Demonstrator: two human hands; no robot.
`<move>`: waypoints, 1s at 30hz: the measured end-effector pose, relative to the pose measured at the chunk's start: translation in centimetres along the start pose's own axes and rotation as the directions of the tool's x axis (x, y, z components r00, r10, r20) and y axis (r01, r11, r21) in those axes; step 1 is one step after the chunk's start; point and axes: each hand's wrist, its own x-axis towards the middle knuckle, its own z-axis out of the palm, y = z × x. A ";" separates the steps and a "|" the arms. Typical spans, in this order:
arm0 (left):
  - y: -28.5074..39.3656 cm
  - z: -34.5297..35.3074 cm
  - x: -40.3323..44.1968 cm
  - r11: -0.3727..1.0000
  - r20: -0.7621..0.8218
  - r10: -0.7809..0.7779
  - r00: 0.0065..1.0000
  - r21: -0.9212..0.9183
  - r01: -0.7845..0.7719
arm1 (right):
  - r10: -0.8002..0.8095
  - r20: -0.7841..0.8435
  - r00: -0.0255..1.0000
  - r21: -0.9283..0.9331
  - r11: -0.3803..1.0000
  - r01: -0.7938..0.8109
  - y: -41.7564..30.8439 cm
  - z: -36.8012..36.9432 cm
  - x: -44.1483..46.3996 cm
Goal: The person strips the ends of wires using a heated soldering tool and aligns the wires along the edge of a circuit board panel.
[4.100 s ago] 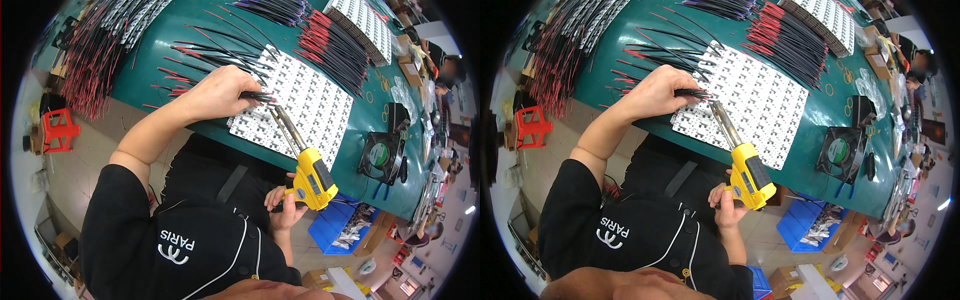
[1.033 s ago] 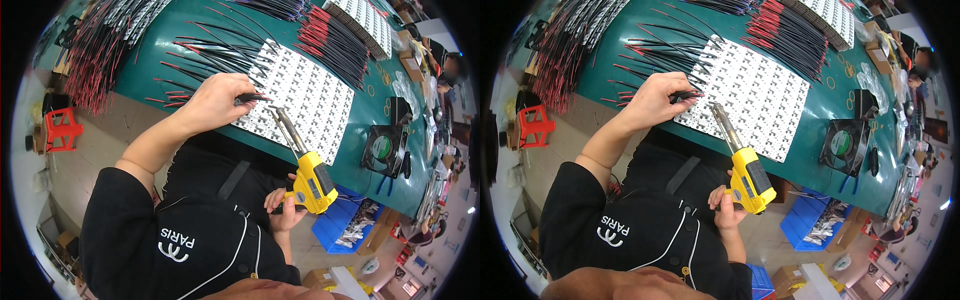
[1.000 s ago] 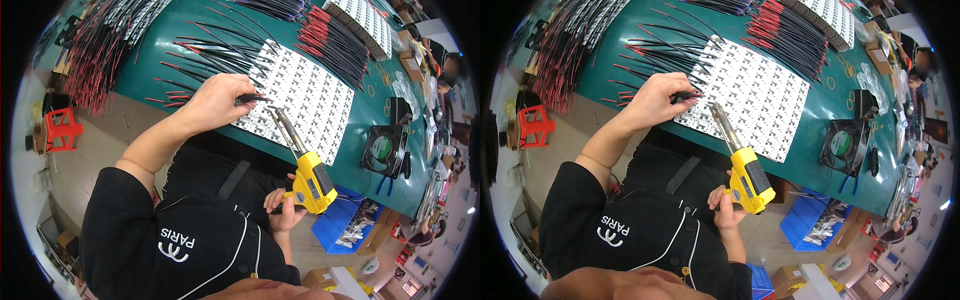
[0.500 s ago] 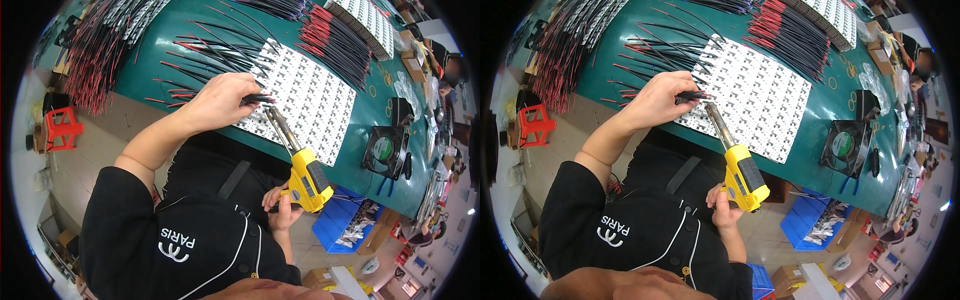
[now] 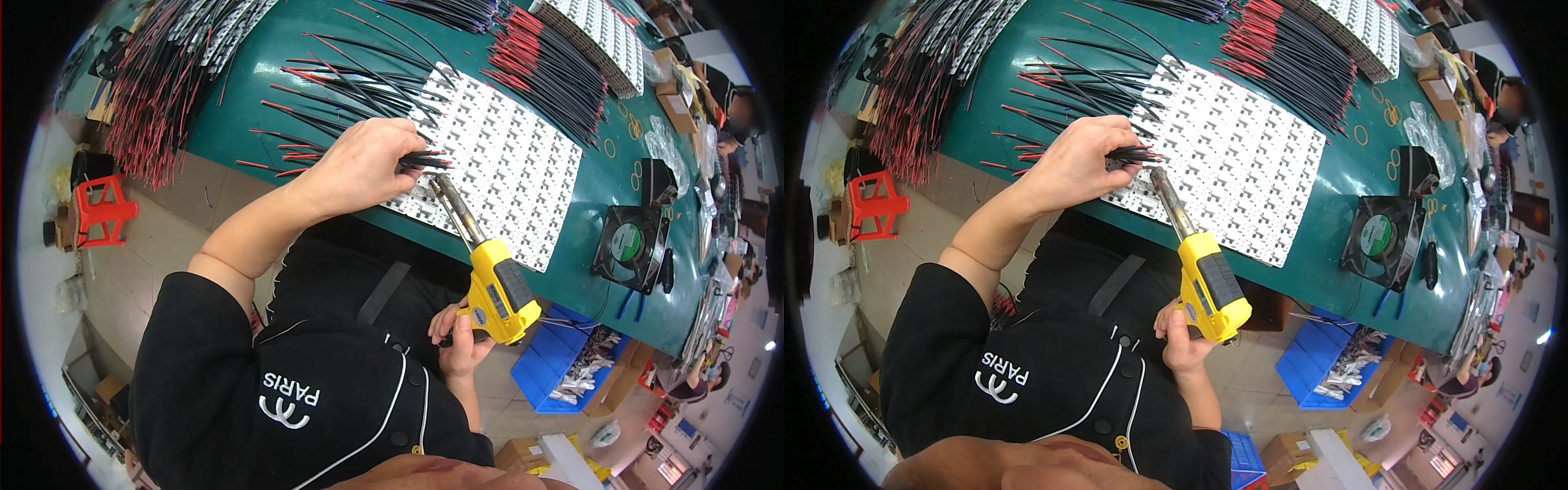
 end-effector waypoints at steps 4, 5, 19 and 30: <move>-0.1 0.1 0.0 1.000 -0.005 0.004 1.000 -0.001 -0.004 | -0.003 0.002 1.000 -0.014 1.000 0.004 -0.5 0.1 0.1; -0.1 0.1 0.0 1.000 -0.011 0.010 1.000 0.004 -0.010 | -0.009 0.008 1.000 -0.004 1.000 0.009 -0.7 0.2 0.2; -0.6 -0.6 0.3 0.999 0.077 0.021 0.997 -0.035 -0.018 | 0.010 0.000 1.000 0.058 0.998 -0.010 -0.5 -0.6 -0.6; 0.1 -0.8 0.4 1.000 0.117 0.006 0.993 0.011 -0.007 | 0.039 0.025 0.999 0.018 0.999 -0.039 -0.4 -0.2 -0.5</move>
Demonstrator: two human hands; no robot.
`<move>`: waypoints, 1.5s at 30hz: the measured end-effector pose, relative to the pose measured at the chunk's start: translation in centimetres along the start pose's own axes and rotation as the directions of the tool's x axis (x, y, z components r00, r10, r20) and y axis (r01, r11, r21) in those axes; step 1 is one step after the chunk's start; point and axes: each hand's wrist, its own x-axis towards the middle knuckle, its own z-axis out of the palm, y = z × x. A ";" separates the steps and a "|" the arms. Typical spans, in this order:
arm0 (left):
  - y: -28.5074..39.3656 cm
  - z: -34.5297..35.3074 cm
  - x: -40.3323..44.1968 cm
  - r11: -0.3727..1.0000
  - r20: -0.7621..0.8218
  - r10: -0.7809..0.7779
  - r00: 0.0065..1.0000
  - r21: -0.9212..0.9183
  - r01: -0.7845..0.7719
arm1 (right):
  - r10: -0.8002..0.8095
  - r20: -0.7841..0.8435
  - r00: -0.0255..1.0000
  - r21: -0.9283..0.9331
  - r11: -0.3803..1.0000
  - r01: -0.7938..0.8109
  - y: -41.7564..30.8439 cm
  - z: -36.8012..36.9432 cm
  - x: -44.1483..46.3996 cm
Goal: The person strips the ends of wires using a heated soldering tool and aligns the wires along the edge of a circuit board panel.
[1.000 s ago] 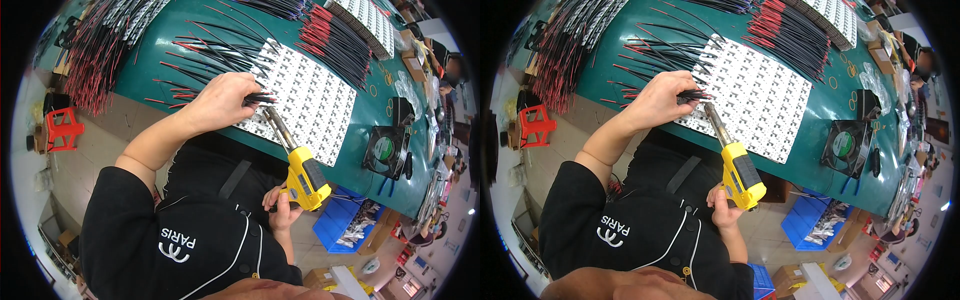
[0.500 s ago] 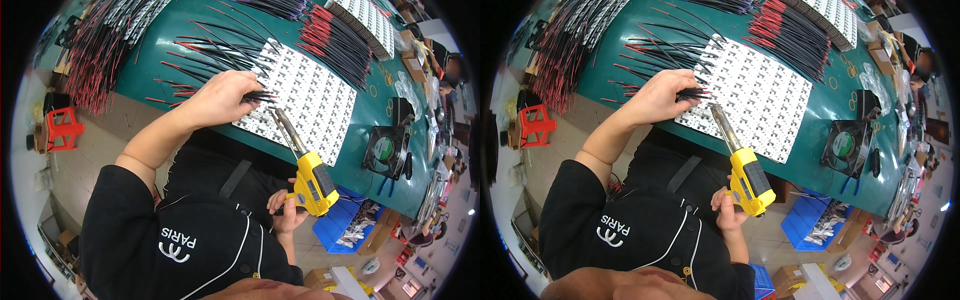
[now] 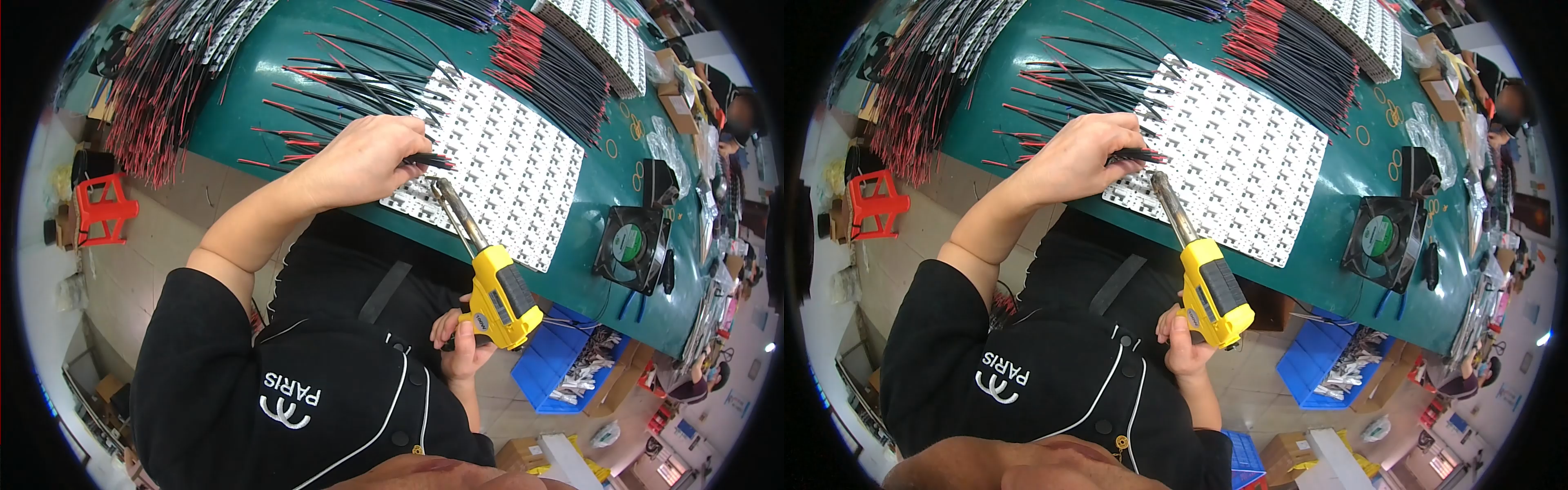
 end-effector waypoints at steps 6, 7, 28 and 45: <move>0.4 -0.1 0.0 0.999 0.005 0.015 1.000 0.039 -0.015 | -0.009 0.008 1.000 -0.036 0.999 0.009 0.3 -0.1 -0.1; 0.4 -0.1 0.1 0.999 0.014 0.013 1.000 0.039 -0.014 | -0.011 0.014 1.000 -0.034 0.999 0.011 0.2 -0.1 0.0; 0.1 -0.3 0.2 0.999 0.018 0.030 0.999 0.043 -0.031 | -0.019 -0.002 1.000 0.000 1.000 0.019 0.6 0.0 0.1; 0.1 -0.3 0.3 0.997 0.046 0.034 0.998 0.066 -0.037 | -0.066 -0.007 0.998 0.033 0.997 0.066 0.9 -0.1 -0.1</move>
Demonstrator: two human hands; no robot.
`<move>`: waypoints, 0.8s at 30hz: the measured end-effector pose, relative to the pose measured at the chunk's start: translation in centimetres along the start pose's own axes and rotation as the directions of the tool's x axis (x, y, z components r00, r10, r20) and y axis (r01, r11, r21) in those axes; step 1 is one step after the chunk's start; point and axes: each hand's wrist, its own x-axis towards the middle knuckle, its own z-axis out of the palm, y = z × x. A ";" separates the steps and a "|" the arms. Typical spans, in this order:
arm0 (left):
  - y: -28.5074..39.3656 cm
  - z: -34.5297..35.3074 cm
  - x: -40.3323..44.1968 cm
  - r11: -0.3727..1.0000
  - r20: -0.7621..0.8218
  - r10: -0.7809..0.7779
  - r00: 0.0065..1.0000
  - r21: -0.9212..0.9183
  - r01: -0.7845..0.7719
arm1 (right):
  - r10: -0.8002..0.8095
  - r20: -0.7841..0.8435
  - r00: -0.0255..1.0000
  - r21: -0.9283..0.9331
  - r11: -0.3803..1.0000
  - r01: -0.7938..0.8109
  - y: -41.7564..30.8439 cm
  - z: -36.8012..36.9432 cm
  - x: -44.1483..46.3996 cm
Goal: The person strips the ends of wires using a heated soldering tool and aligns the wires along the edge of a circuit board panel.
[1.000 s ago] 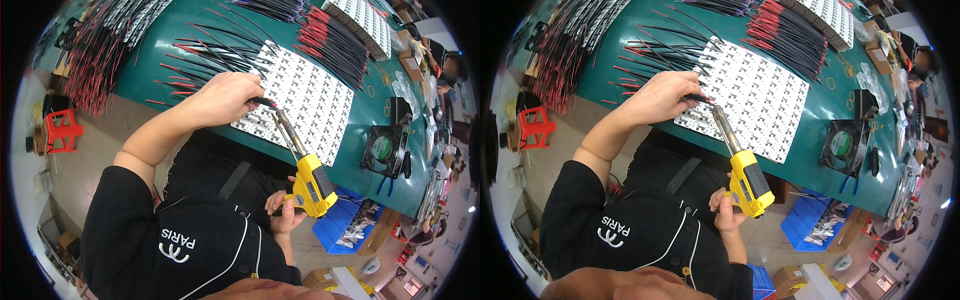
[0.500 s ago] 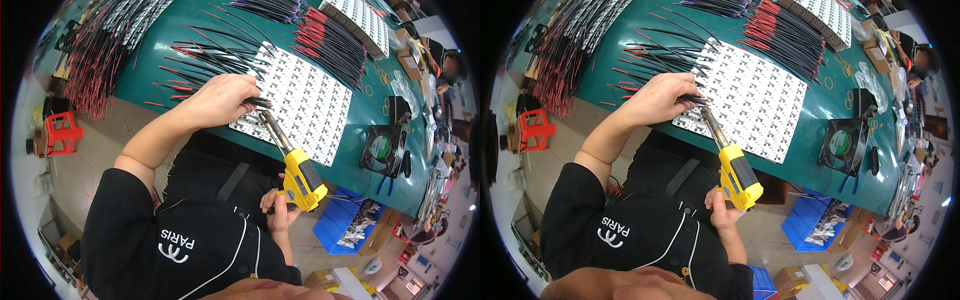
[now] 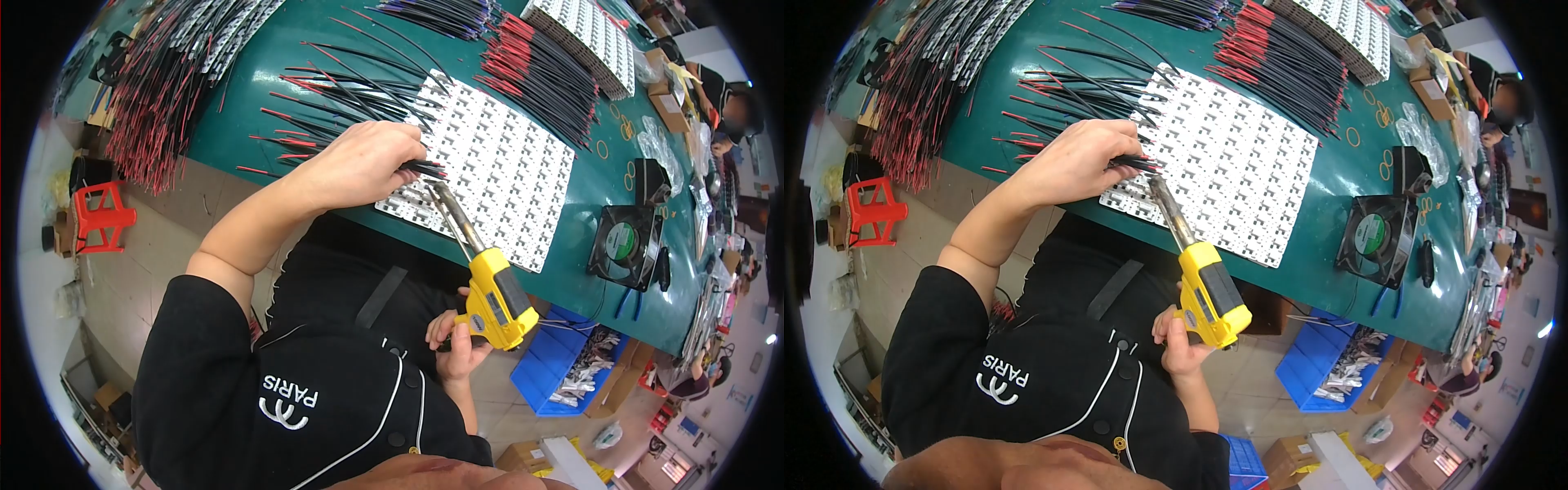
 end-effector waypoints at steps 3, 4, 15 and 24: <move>-0.1 0.0 0.0 1.000 0.004 0.006 1.000 -0.005 -0.006 | -0.048 0.025 0.999 -0.015 0.999 0.049 -0.8 -0.1 0.2; -0.1 -0.1 0.0 1.000 0.006 0.009 1.000 -0.008 -0.009 | -0.046 0.003 0.999 -0.004 0.999 0.046 -1.0 0.0 0.3; -0.9 -0.1 -0.5 0.982 -0.018 0.012 1.000 -0.187 -0.015 | -0.041 0.023 0.999 0.236 0.971 0.035 -2.0 0.1 0.4; 1.6 -3.8 -2.4 0.980 -0.417 -0.196 0.888 -0.100 0.170 | -0.019 0.084 0.996 0.164 0.986 0.005 -1.6 -0.7 -0.2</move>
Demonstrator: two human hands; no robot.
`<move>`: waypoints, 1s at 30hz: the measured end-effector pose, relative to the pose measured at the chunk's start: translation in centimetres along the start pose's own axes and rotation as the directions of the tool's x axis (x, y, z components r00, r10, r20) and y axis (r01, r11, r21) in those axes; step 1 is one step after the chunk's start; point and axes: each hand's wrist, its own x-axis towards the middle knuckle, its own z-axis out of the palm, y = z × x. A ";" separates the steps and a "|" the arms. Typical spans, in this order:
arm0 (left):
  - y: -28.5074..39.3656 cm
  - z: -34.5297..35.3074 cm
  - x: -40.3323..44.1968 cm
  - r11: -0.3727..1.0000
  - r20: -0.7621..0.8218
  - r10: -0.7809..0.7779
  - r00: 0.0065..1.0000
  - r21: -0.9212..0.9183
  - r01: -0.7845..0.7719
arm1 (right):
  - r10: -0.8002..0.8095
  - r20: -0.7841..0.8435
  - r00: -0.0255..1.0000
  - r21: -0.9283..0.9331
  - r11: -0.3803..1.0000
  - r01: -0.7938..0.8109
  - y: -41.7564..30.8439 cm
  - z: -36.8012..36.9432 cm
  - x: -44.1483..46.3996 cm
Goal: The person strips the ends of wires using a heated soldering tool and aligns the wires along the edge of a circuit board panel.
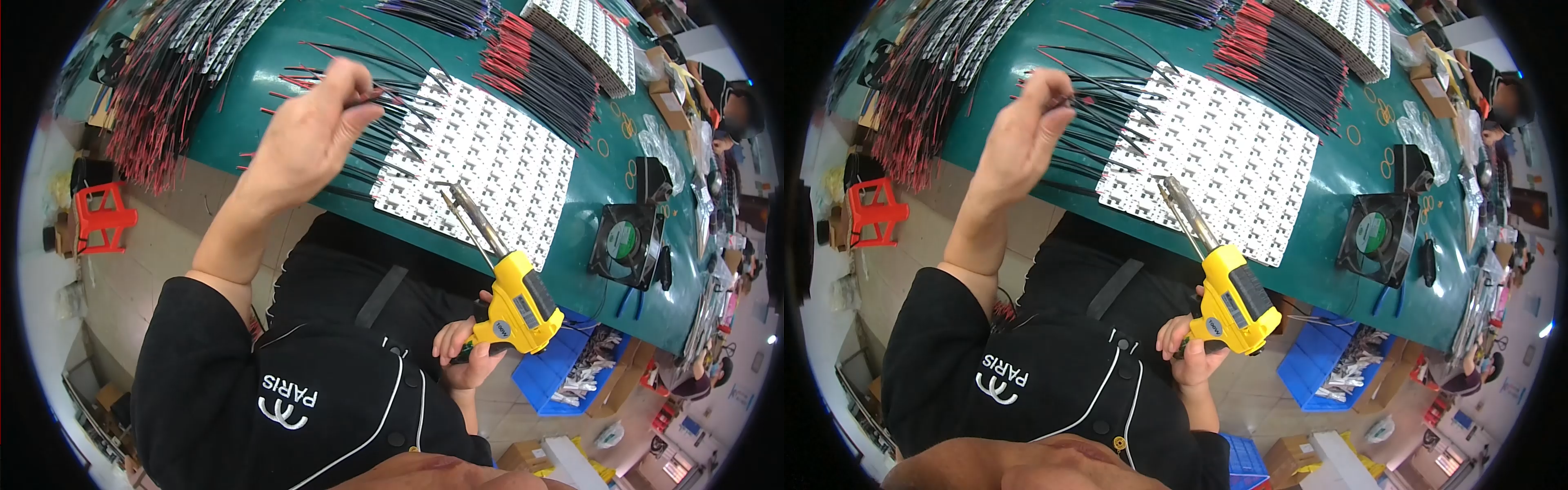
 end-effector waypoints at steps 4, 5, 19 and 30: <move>-0.9 2.1 -1.7 0.987 0.111 0.112 0.988 -0.132 -0.097 | -0.008 -0.006 1.000 -0.017 1.000 0.008 0.2 -0.1 -0.4; -0.8 2.7 -2.1 0.979 0.129 0.065 0.990 -0.198 -0.039 | -0.013 -0.010 1.000 -0.021 1.000 0.013 0.2 -0.2 -0.5; -1.1 4.2 -3.0 0.998 0.229 0.026 0.973 -0.058 -0.013 | 0.052 -0.015 0.999 -0.075 0.996 -0.053 1.1 -0.2 -1.3; -0.9 4.3 -2.7 0.998 0.212 0.020 0.977 -0.062 -0.006 | 0.041 -0.011 0.999 -0.088 0.995 -0.042 1.4 -0.3 -1.1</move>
